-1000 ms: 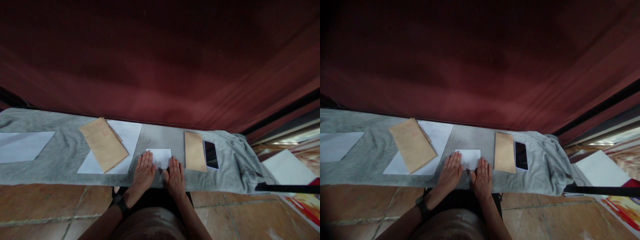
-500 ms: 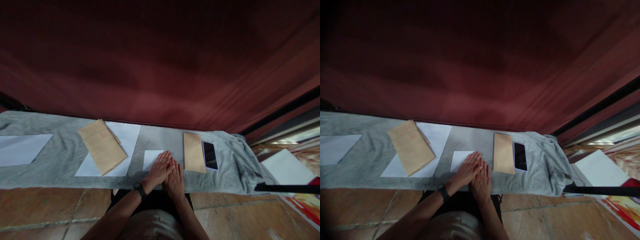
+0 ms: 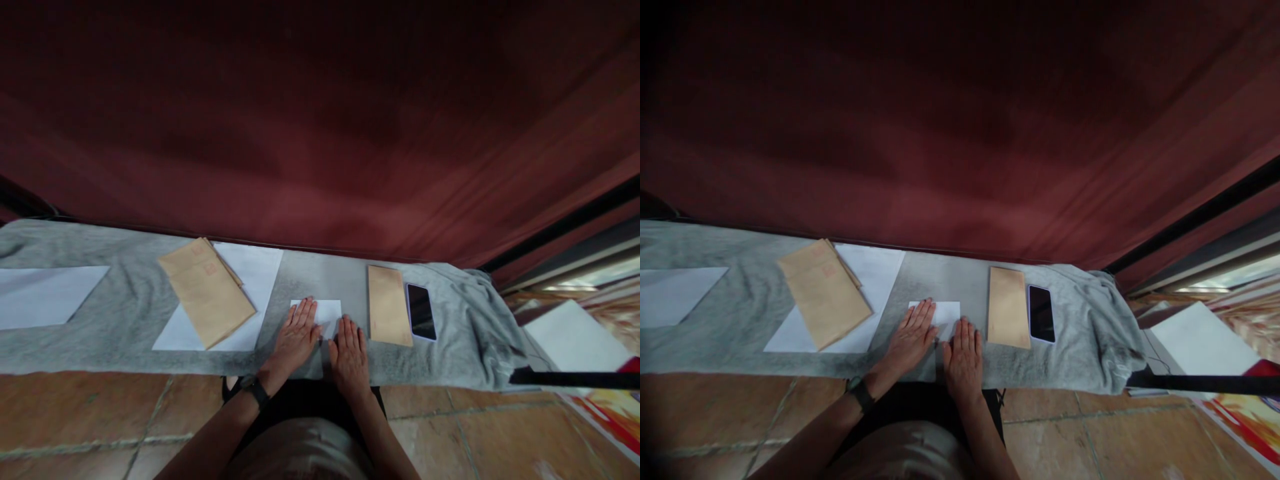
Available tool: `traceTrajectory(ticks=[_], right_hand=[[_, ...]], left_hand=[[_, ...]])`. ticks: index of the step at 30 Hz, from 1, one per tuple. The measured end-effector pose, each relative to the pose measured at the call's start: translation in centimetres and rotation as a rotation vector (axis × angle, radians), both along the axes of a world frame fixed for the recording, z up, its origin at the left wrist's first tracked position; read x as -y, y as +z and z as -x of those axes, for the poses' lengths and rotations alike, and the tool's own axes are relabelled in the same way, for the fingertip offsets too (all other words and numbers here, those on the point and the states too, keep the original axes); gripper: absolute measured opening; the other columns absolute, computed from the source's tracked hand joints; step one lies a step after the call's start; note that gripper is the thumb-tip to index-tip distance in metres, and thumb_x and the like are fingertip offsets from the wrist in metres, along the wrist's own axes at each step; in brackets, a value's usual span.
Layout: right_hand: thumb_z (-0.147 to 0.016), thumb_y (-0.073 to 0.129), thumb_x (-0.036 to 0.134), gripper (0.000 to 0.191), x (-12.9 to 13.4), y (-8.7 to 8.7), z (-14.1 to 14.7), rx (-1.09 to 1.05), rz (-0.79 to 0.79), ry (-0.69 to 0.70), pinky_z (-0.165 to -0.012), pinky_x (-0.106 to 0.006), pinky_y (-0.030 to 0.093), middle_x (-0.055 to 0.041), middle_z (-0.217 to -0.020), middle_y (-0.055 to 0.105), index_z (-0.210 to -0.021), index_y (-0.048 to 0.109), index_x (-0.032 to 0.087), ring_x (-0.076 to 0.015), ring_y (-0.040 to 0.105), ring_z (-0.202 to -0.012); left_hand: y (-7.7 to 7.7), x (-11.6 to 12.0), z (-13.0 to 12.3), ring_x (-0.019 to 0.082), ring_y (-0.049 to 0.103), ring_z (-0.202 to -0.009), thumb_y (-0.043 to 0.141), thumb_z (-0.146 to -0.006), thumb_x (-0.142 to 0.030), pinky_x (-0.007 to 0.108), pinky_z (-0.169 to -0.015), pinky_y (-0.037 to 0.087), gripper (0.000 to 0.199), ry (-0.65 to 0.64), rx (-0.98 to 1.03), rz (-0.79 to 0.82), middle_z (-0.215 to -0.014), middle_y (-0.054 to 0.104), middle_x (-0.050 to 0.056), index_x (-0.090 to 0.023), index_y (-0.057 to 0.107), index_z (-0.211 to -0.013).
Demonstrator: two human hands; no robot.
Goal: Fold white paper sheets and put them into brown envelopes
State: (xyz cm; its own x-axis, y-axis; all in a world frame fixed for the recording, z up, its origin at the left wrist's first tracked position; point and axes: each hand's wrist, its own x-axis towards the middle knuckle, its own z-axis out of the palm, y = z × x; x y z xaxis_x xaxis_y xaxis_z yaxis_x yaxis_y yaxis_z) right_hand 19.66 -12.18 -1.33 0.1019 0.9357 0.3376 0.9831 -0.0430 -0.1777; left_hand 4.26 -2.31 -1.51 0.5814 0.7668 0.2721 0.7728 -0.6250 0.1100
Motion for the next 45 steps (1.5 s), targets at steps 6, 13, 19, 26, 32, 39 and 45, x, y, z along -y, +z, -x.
traceTrajectory(ticks=[6,13,19,26,32,39,45], right_hand=[[-0.108,0.031,0.034,0.053,-2.9,0.9,0.4,-0.062,0.001,0.111,-0.121,-0.048,0.030,-0.0172,-0.156,0.045,-0.152,0.041,0.006,-0.0263,0.036,-0.148],[-0.108,0.034,0.036,0.053,-5.2,1.0,0.7,-0.049,0.064,0.125,-0.121,-0.050,0.028,-0.0159,-0.158,0.042,-0.153,0.041,0.009,-0.0267,0.035,-0.149],[-0.108,0.030,0.037,0.057,-5.1,0.3,0.2,0.013,0.039,0.041,-0.120,-0.050,0.027,-0.0198,-0.159,0.039,-0.155,0.036,0.006,-0.0287,0.036,-0.147],[-0.108,0.030,0.039,0.061,-4.9,-0.2,-0.1,0.009,-0.002,-0.016,-0.120,-0.051,0.027,-0.0222,-0.158,0.039,-0.157,0.030,0.004,-0.0304,0.038,-0.146],[-0.108,0.029,0.039,0.061,-4.7,-0.6,-0.5,0.009,-0.047,-0.029,-0.118,-0.053,0.029,-0.0224,-0.157,0.040,-0.158,0.028,0.005,-0.0319,0.041,-0.144],[-0.108,0.028,0.039,0.060,-4.2,-0.6,-0.8,0.018,-0.040,-0.037,-0.118,-0.052,0.029,-0.0211,-0.157,0.041,-0.157,0.030,0.005,-0.0311,0.040,-0.145],[-0.108,0.027,0.038,0.059,-4.0,-0.2,-1.0,-0.047,-0.041,-0.041,-0.118,-0.052,0.030,-0.0210,-0.156,0.043,-0.158,0.029,0.006,-0.0306,0.039,-0.146]], left_hand=[[0.9,0.2,0.5,0.028,0.033,-0.151,0.038,-0.101,-0.029,0.050,-0.124,0.024,0.056,-0.002,-0.039,-0.003,-0.161,0.037,0.016,-0.012,0.038,-0.154],[0.6,0.0,0.4,0.026,0.034,-0.150,0.037,-0.100,-0.025,0.050,-0.125,0.022,0.054,0.000,-0.029,0.005,-0.160,0.039,0.013,-0.015,0.042,-0.153],[0.8,-0.3,0.8,0.027,0.034,-0.150,0.034,-0.103,-0.037,0.048,-0.124,0.024,0.058,0.061,-0.018,0.015,-0.159,0.040,0.018,-0.006,0.041,-0.152],[1.0,-0.5,2.1,0.029,0.035,-0.149,0.034,-0.103,-0.041,0.047,-0.123,0.027,0.062,0.117,-0.004,0.000,-0.158,0.041,0.019,-0.005,0.039,-0.152],[0.7,-0.4,2.4,0.030,0.034,-0.150,0.033,-0.102,-0.044,0.051,-0.123,0.027,0.065,0.174,0.030,-0.006,-0.158,0.041,0.020,-0.005,0.035,-0.154],[0.6,-0.4,3.0,0.032,0.034,-0.150,0.033,-0.102,-0.044,0.053,-0.122,0.028,0.066,0.219,0.013,0.007,-0.157,0.041,0.022,-0.002,0.037,-0.153],[1.6,-0.1,3.0,0.030,0.030,-0.152,0.035,-0.102,-0.034,0.053,-0.124,0.025,0.060,0.210,0.044,-0.019,-0.160,0.037,0.018,-0.007,0.032,-0.156]])
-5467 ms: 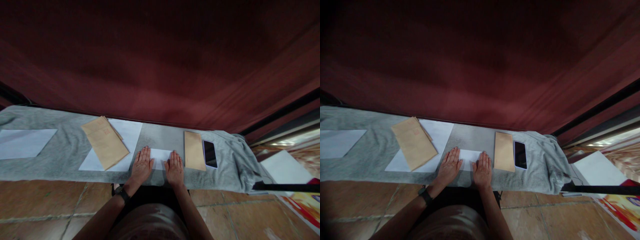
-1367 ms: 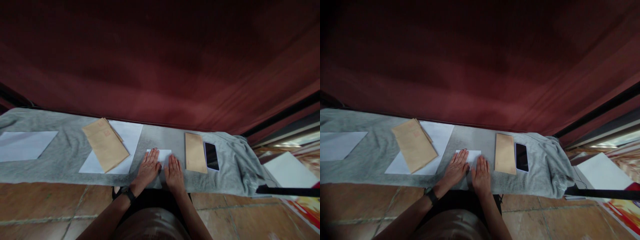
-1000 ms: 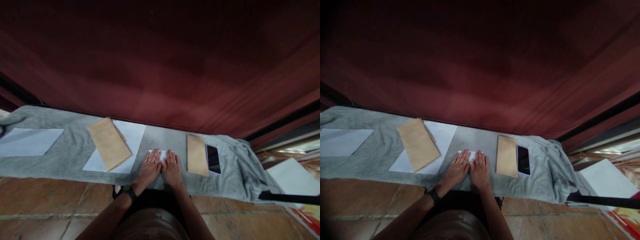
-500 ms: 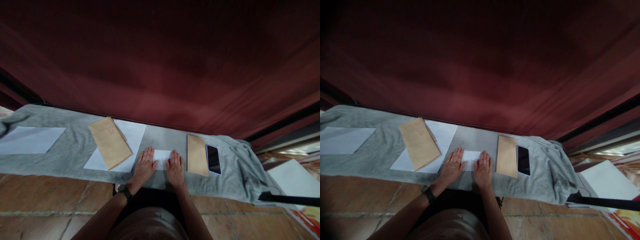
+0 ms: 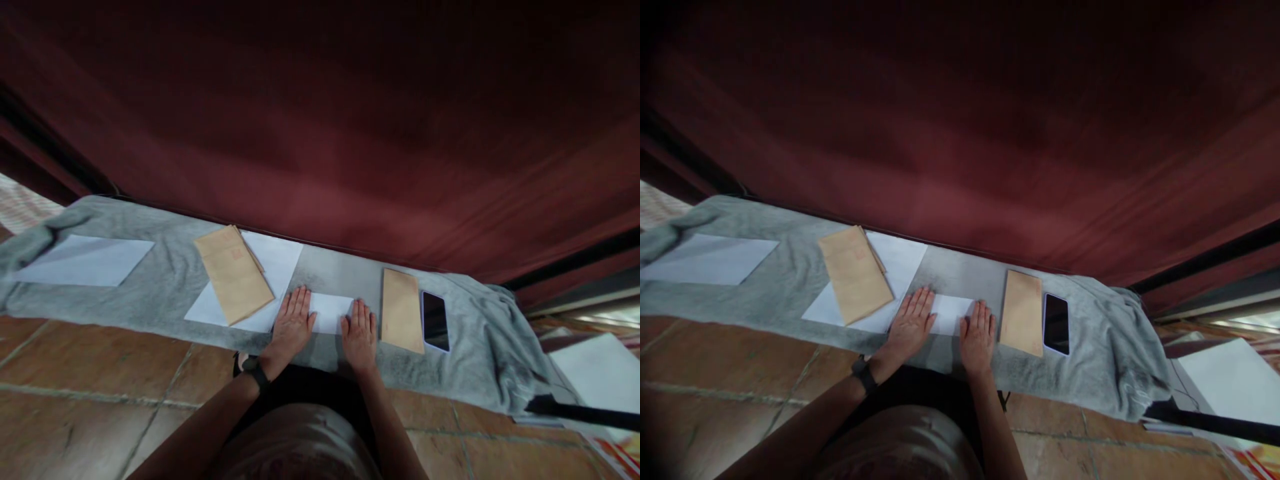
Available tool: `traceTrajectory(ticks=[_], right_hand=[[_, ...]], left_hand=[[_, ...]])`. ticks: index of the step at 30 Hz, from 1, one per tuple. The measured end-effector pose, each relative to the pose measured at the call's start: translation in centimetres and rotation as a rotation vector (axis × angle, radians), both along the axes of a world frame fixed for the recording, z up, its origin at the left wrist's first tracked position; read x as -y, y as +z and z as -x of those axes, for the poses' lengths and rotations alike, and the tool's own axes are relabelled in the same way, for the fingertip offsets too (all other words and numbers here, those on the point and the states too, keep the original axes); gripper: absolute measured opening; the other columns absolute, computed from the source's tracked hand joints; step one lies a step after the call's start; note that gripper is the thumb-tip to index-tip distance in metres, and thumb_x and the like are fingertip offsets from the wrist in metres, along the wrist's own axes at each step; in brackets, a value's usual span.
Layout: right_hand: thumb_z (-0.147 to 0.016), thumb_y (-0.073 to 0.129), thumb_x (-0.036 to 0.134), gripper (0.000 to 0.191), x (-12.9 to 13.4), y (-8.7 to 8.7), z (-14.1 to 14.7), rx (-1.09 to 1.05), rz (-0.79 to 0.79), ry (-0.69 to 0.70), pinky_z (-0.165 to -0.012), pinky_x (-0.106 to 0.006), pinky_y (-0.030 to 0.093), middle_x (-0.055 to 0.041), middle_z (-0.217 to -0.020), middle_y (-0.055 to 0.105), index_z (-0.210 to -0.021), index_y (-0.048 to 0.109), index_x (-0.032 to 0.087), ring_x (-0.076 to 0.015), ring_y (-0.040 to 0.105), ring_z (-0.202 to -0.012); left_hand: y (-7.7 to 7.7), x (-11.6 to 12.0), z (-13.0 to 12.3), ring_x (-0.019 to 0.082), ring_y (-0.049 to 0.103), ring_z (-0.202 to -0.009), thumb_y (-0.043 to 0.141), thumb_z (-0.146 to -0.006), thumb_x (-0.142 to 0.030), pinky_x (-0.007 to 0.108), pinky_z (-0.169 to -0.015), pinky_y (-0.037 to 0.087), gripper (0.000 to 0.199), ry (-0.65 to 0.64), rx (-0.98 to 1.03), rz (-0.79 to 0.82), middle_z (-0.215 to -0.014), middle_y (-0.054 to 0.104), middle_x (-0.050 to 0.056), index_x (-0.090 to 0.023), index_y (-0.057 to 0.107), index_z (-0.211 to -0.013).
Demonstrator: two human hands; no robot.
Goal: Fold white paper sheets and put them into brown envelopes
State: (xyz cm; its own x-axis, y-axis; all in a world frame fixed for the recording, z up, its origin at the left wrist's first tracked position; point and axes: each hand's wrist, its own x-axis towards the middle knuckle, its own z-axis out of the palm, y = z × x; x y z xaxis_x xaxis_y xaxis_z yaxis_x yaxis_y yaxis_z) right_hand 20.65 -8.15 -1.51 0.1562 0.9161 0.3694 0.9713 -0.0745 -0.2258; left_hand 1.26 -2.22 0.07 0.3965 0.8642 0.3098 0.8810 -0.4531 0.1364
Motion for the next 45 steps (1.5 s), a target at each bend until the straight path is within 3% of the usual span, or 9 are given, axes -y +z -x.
traceTrajectory(ticks=[5,9,13,19,31,37,45], right_hand=[[-0.109,0.023,0.037,0.058,0.9,0.9,1.4,-0.194,0.028,0.130,-0.118,-0.052,0.034,-0.0180,-0.160,0.037,-0.161,0.021,0.010,-0.0263,0.032,-0.150],[-0.109,0.023,0.035,0.056,2.3,1.2,3.0,-0.213,0.077,0.279,-0.119,-0.047,0.034,-0.0143,-0.162,0.035,-0.161,0.021,0.014,-0.0232,0.031,-0.151],[-0.108,0.029,0.036,0.058,3.7,1.4,3.1,-0.093,0.084,0.304,-0.121,-0.047,0.031,-0.0174,-0.161,0.037,-0.160,0.023,0.010,-0.0243,0.030,-0.151],[-0.109,0.025,0.033,0.055,4.7,1.3,2.0,0.033,0.072,0.346,-0.122,-0.048,0.027,-0.0175,-0.160,0.038,-0.159,0.028,0.011,-0.0249,0.030,-0.151],[-0.108,0.028,0.044,0.063,5.4,0.9,1.1,0.044,0.053,0.285,-0.120,-0.050,0.029,-0.0199,-0.161,0.033,-0.160,0.023,0.009,-0.0291,0.033,-0.149],[-0.108,0.031,0.044,0.065,5.7,0.4,0.6,0.046,0.037,0.264,-0.119,-0.053,0.030,-0.0206,-0.162,0.031,-0.162,0.015,0.010,-0.0314,0.036,-0.148],[-0.108,0.032,0.045,0.067,5.8,0.2,0.2,0.088,0.040,0.216,-0.119,-0.051,0.030,-0.0214,-0.161,0.033,-0.162,0.016,0.009,-0.0311,0.037,-0.147]], left_hand=[[1.2,2.2,-1.9,0.026,0.026,-0.153,0.033,-0.102,-0.025,0.049,-0.125,0.024,0.060,-0.265,0.000,0.027,-0.163,0.034,0.014,-0.010,0.022,-0.160],[0.4,4.5,-3.0,0.023,0.029,-0.152,0.036,-0.101,-0.020,0.044,-0.125,0.022,0.064,-0.405,-0.013,0.084,-0.165,0.030,0.014,-0.013,0.016,-0.162],[-0.1,5.5,-2.7,0.024,0.030,-0.152,0.037,-0.102,-0.022,0.043,-0.125,0.022,0.063,-0.387,-0.066,0.145,-0.164,0.031,0.016,-0.011,0.018,-0.161],[1.0,5.4,-2.1,0.024,0.025,-0.154,0.035,-0.101,-0.027,0.042,-0.126,0.015,0.062,-0.418,-0.089,0.184,-0.165,0.030,0.016,-0.009,0.023,-0.159],[2.2,5.7,-0.4,0.025,0.019,-0.155,0.039,-0.103,-0.048,0.047,-0.126,0.013,0.064,-0.421,-0.102,0.163,-0.166,0.028,0.014,-0.014,0.030,-0.157],[2.0,5.8,0.2,0.026,0.017,-0.156,0.038,-0.101,-0.058,0.044,-0.126,0.013,0.074,-0.401,-0.116,0.147,-0.166,0.024,0.016,-0.011,0.026,-0.158],[1.5,5.6,1.3,0.027,0.018,-0.155,0.042,-0.101,-0.057,0.043,-0.125,0.017,0.075,-0.382,-0.106,0.133,-0.166,0.025,0.019,-0.010,0.026,-0.157]])
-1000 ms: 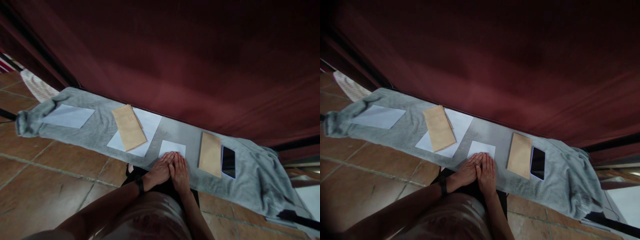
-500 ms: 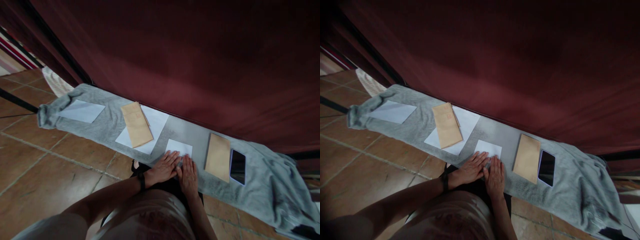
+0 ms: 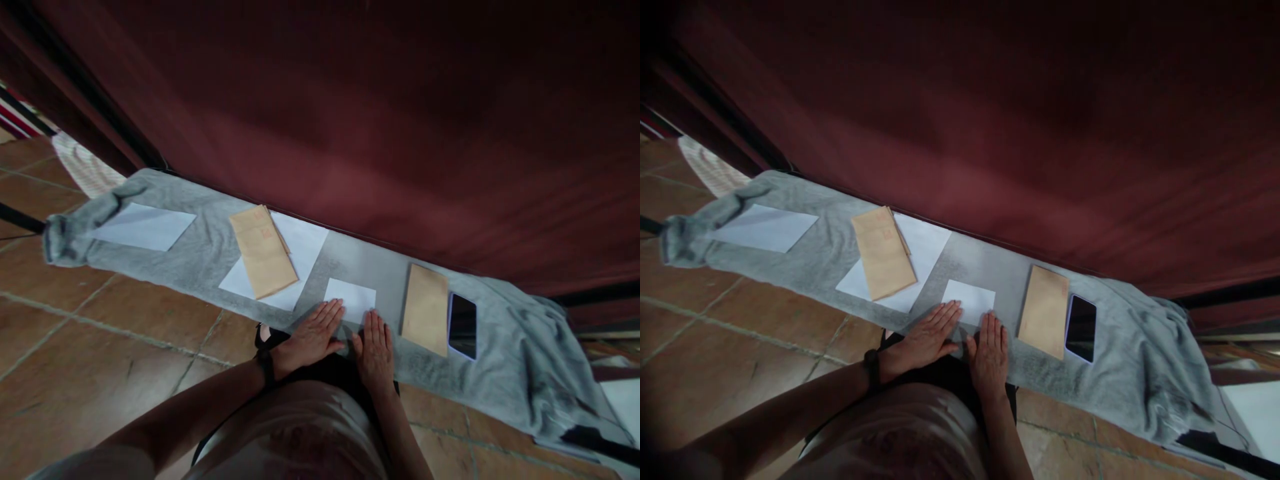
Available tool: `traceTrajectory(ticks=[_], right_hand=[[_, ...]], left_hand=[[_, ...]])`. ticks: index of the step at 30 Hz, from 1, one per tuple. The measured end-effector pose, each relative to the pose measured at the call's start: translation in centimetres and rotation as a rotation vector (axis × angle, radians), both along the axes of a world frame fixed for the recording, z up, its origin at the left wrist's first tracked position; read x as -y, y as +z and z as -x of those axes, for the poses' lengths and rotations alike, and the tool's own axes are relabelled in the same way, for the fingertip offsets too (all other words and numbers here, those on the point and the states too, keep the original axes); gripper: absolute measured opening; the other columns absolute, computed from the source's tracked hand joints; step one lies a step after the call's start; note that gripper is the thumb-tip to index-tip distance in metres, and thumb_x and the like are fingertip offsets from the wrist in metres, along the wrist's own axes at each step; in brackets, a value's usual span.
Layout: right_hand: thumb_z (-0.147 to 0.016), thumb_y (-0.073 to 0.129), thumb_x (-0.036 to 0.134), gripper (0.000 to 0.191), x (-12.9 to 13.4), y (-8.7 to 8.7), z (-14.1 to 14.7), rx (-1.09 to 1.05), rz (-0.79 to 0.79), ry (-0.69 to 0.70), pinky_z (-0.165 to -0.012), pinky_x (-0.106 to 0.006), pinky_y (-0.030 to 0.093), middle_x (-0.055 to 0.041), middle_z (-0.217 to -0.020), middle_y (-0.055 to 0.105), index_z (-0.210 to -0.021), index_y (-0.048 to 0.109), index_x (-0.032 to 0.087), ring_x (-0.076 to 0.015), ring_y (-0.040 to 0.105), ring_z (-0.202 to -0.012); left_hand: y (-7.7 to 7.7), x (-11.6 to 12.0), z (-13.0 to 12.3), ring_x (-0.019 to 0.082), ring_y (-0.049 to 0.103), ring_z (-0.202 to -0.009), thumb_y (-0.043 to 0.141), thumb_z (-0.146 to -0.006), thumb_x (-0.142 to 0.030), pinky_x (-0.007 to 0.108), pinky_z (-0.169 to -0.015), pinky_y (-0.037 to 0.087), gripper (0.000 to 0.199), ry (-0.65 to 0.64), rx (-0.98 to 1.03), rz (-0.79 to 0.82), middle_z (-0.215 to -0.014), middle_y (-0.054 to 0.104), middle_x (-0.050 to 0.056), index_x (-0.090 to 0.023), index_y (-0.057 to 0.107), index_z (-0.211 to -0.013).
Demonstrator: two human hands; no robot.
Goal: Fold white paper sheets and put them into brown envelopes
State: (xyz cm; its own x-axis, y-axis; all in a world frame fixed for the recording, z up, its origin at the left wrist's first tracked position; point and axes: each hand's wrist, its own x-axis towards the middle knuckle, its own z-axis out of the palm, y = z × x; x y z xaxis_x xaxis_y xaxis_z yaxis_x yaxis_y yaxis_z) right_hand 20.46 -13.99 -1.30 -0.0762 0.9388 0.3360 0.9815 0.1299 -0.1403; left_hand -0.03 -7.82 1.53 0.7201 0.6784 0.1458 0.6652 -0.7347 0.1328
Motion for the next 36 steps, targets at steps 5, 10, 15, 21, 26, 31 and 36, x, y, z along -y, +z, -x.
traceTrajectory(ticks=[5,10,15,21,26,31,36], right_hand=[[-0.108,0.031,0.046,0.066,0.1,-0.1,-0.2,0.024,0.021,-0.047,-0.119,-0.051,0.030,-0.0226,-0.160,0.035,-0.159,0.024,0.005,-0.0318,0.038,-0.147],[-0.108,0.031,0.045,0.064,0.1,-0.2,-0.4,0.015,0.023,-0.067,-0.119,-0.052,0.030,-0.0220,-0.160,0.036,-0.158,0.028,0.005,-0.0321,0.038,-0.147],[-0.108,0.032,0.044,0.062,0.2,-0.3,-0.4,-0.007,0.010,-0.079,-0.119,-0.051,0.030,-0.0214,-0.159,0.037,-0.157,0.030,0.006,-0.0315,0.038,-0.146],[-0.109,0.029,0.040,0.059,-0.1,-0.3,-0.3,-0.099,-0.006,-0.129,-0.119,-0.050,0.031,-0.0198,-0.158,0.040,-0.157,0.031,0.007,-0.0281,0.038,-0.147],[-0.109,0.025,0.038,0.055,-2.3,1.0,0.9,-0.176,0.050,-0.062,-0.121,-0.048,0.028,-0.0154,-0.158,0.043,-0.155,0.037,0.009,-0.0252,0.037,-0.148],[-0.110,0.023,0.039,0.054,-4.9,1.3,2.1,-0.158,0.110,-0.029,-0.122,-0.047,0.027,-0.0105,-0.157,0.044,-0.152,0.044,0.013,-0.0241,0.037,-0.148],[-0.109,0.026,0.038,0.054,-5.9,0.6,1.9,-0.098,0.055,-0.069,-0.122,-0.048,0.026,-0.0142,-0.158,0.041,-0.153,0.041,0.009,-0.0256,0.036,-0.148]], left_hand=[[-0.9,-0.5,0.9,0.026,0.022,-0.154,0.040,-0.101,-0.057,0.043,-0.125,0.021,0.076,0.061,0.038,-0.010,-0.164,0.030,0.018,-0.011,0.023,-0.159],[-1.1,-1.0,1.6,0.027,0.028,-0.152,0.037,-0.102,-0.057,0.044,-0.124,0.024,0.075,0.114,0.044,-0.040,-0.163,0.033,0.020,-0.008,0.026,-0.157],[-1.8,-1.5,2.3,0.028,0.034,-0.150,0.037,-0.101,-0.057,0.046,-0.123,0.028,0.074,0.156,0.067,-0.075,-0.160,0.039,0.019,-0.009,0.028,-0.157],[-1.7,-2.0,2.0,0.028,0.036,-0.149,0.034,-0.104,-0.050,0.048,-0.123,0.029,0.069,0.195,0.103,-0.119,-0.158,0.041,0.019,-0.008,0.027,-0.158],[-1.4,-2.6,-1.3,0.026,0.032,-0.151,0.032,-0.105,-0.037,0.047,-0.124,0.028,0.063,0.101,0.130,-0.096,-0.161,0.037,0.017,-0.009,0.022,-0.160],[-2.6,-3.6,-4.3,0.024,0.033,-0.150,0.034,-0.100,-0.021,0.047,-0.124,0.026,0.062,0.033,0.098,-0.074,-0.160,0.039,0.017,-0.008,0.023,-0.159],[-2.9,-4.6,-4.3,0.026,0.032,-0.151,0.034,-0.100,-0.022,0.048,-0.124,0.025,0.057,0.069,0.077,-0.105,-0.159,0.041,0.017,-0.006,0.036,-0.154]])
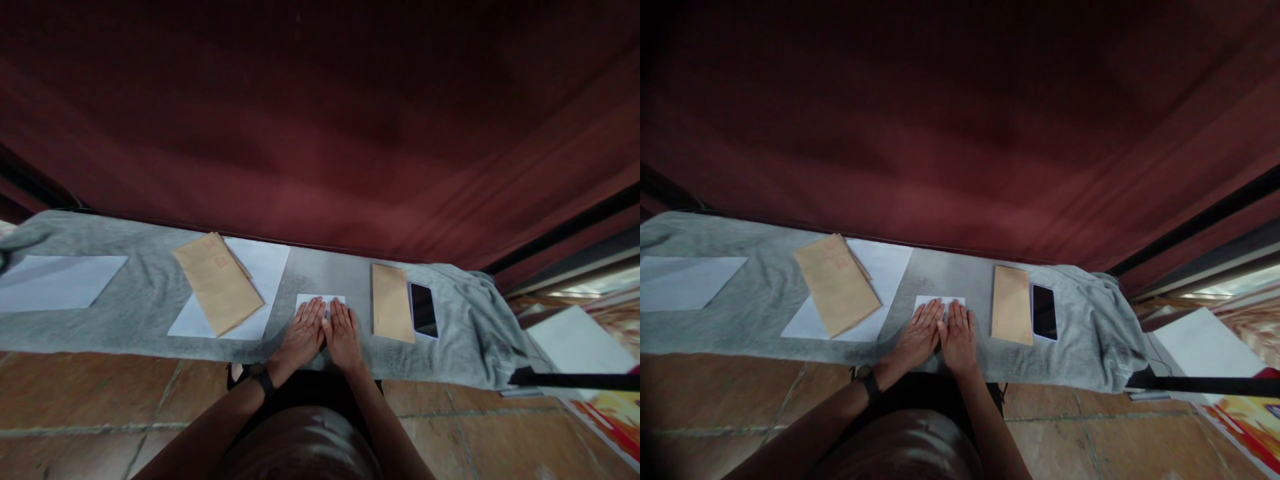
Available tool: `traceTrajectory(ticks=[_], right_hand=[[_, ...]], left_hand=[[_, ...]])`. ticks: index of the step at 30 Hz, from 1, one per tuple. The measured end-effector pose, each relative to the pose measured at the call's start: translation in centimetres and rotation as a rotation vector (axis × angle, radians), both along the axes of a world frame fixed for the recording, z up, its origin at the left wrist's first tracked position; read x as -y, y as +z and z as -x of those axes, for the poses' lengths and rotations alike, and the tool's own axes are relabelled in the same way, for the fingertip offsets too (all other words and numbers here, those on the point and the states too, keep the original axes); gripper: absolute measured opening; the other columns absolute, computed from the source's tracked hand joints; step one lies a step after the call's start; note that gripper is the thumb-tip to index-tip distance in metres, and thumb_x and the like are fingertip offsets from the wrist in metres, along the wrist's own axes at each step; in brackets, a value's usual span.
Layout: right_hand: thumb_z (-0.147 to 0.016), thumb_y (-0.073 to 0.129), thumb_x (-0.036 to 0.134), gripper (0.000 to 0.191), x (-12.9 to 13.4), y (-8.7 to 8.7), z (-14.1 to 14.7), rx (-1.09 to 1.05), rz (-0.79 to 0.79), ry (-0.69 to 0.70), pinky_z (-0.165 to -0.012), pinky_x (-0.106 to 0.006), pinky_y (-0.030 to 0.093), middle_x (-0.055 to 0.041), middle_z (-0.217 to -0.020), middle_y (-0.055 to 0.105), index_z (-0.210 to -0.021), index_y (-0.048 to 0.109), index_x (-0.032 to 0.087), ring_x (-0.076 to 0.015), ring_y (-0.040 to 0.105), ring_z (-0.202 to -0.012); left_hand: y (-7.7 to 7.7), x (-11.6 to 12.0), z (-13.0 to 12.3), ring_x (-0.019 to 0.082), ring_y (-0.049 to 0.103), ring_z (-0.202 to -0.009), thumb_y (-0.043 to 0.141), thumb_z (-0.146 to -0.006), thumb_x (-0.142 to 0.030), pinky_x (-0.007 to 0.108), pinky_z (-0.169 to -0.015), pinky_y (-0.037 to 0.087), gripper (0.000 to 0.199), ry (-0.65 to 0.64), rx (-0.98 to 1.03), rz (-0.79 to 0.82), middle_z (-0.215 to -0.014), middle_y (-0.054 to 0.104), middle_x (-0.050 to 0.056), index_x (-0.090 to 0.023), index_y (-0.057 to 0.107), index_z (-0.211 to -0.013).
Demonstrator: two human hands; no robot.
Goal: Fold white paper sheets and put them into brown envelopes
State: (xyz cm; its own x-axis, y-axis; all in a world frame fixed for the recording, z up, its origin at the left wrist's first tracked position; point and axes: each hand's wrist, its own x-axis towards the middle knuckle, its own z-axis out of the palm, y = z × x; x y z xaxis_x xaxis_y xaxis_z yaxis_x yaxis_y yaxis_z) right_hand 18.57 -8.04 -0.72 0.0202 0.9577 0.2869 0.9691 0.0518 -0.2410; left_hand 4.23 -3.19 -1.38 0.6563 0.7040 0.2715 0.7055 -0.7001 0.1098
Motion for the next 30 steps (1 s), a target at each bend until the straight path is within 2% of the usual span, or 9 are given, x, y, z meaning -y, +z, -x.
traceTrajectory(ticks=[6,13,21,25,30], right_hand=[[-0.109,0.028,0.040,0.058,-0.3,-0.4,-0.4,0.064,-0.023,-0.070,-0.120,-0.049,0.027,-0.0199,-0.157,0.041,-0.154,0.037,0.004,-0.0281,0.037,-0.147],[-0.108,0.027,0.040,0.059,-0.2,-1.1,-1.2,0.102,-0.046,-0.140,-0.119,-0.052,0.026,-0.0196,-0.159,0.038,-0.157,0.031,0.007,-0.0296,0.039,-0.146],[-0.107,0.031,0.043,0.062,0.3,-1.4,-2.1,0.071,-0.049,-0.151,-0.119,-0.053,0.026,-0.0195,-0.158,0.040,-0.158,0.029,0.007,-0.0310,0.039,-0.146],[-0.108,0.030,0.038,0.058,0.3,-1.6,-2.2,0.048,-0.066,-0.159,-0.119,-0.053,0.026,-0.0190,-0.158,0.040,-0.157,0.032,0.009,-0.0303,0.040,-0.146],[-0.108,0.028,0.032,0.055,0.5,-1.7,-2.2,0.035,-0.089,-0.168,-0.119,-0.053,0.027,-0.0179,-0.157,0.042,-0.158,0.032,0.011,-0.0303,0.041,-0.145]], left_hand=[[0.5,-0.8,1.0,0.028,0.034,-0.150,0.035,-0.102,-0.033,0.048,-0.124,0.026,0.057,0.095,-0.006,0.001,-0.158,0.041,0.019,-0.003,0.042,-0.150],[0.8,-1.5,2.3,0.030,0.034,-0.150,0.032,-0.103,-0.039,0.049,-0.123,0.028,0.060,0.182,-0.014,-0.004,-0.158,0.039,0.021,-0.002,0.042,-0.150],[0.6,-1.3,2.8,0.031,0.035,-0.149,0.034,-0.102,-0.041,0.051,-0.122,0.030,0.065,0.239,0.061,-0.020,-0.157,0.041,0.022,-0.003,0.035,-0.154],[0.4,-1.3,3.1,0.032,0.037,-0.148,0.035,-0.102,-0.044,0.053,-0.121,0.031,0.068,0.258,0.070,-0.020,-0.157,0.042,0.023,-0.004,0.030,-0.156],[0.4,-1.2,3.5,0.032,0.038,-0.148,0.034,-0.102,-0.041,0.052,-0.121,0.031,0.065,0.281,0.053,-0.020,-0.156,0.042,0.023,-0.003,0.034,-0.154]])
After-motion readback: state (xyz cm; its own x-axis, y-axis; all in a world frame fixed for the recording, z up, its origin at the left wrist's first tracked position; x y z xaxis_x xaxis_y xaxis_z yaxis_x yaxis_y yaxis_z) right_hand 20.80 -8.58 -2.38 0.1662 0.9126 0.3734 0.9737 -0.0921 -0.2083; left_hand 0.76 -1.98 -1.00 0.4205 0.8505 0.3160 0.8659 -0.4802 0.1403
